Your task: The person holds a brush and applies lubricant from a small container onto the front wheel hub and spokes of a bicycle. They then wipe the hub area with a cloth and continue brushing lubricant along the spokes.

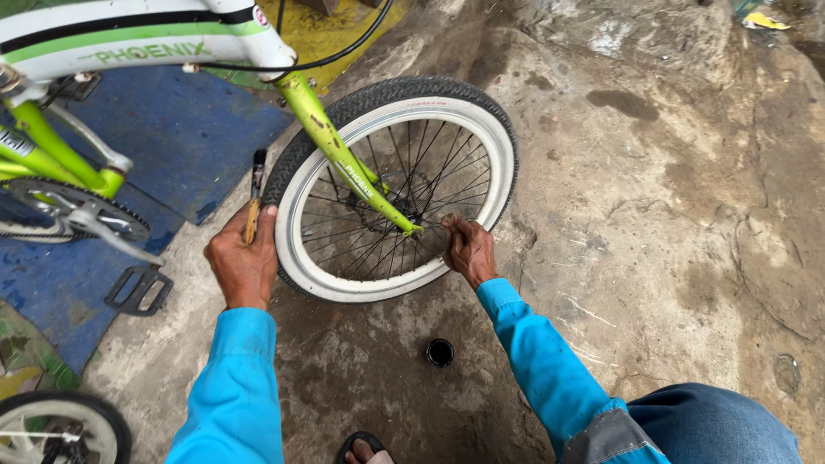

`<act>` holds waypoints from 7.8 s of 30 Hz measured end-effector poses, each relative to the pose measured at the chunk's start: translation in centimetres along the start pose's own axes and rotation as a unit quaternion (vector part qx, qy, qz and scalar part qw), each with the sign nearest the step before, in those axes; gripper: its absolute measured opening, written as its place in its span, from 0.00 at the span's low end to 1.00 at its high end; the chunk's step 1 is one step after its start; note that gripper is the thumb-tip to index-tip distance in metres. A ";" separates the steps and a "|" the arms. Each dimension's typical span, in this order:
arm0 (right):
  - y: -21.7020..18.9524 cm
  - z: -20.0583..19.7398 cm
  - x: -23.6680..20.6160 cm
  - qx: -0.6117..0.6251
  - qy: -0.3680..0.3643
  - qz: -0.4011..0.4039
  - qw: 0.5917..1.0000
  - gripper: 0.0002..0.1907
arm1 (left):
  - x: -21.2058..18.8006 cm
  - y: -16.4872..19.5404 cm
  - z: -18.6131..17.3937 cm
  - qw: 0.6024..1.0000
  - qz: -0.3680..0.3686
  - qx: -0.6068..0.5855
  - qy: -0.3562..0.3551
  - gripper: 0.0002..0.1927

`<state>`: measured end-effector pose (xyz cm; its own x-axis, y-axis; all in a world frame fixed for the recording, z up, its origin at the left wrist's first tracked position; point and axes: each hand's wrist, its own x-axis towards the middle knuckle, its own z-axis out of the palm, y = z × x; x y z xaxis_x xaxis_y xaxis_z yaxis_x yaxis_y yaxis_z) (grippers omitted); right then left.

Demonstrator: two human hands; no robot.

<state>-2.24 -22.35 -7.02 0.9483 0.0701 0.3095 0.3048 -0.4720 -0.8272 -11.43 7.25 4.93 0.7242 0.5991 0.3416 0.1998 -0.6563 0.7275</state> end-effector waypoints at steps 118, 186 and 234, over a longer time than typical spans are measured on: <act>12.2 -10.2 7.9 0.100 -0.196 -0.002 0.976 0.15 | -3.8 17.2 16.4 0.973 -0.076 -0.216 0.024 0.17; 11.2 -5.9 2.2 0.250 -0.213 0.226 0.917 0.19 | -40.5 -1.6 18.9 0.915 -0.288 -0.041 -0.281 0.09; 12.3 -5.7 2.2 0.263 -0.213 0.216 0.916 0.20 | -40.2 -2.8 19.9 0.902 -0.336 -0.023 -0.272 0.18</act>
<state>3.12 -33.01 -13.81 0.9047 0.3663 -0.2177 -0.2123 -0.0557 -0.9756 -27.95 -24.11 -22.65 0.6683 0.5335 -0.5185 0.6959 -0.2020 0.6891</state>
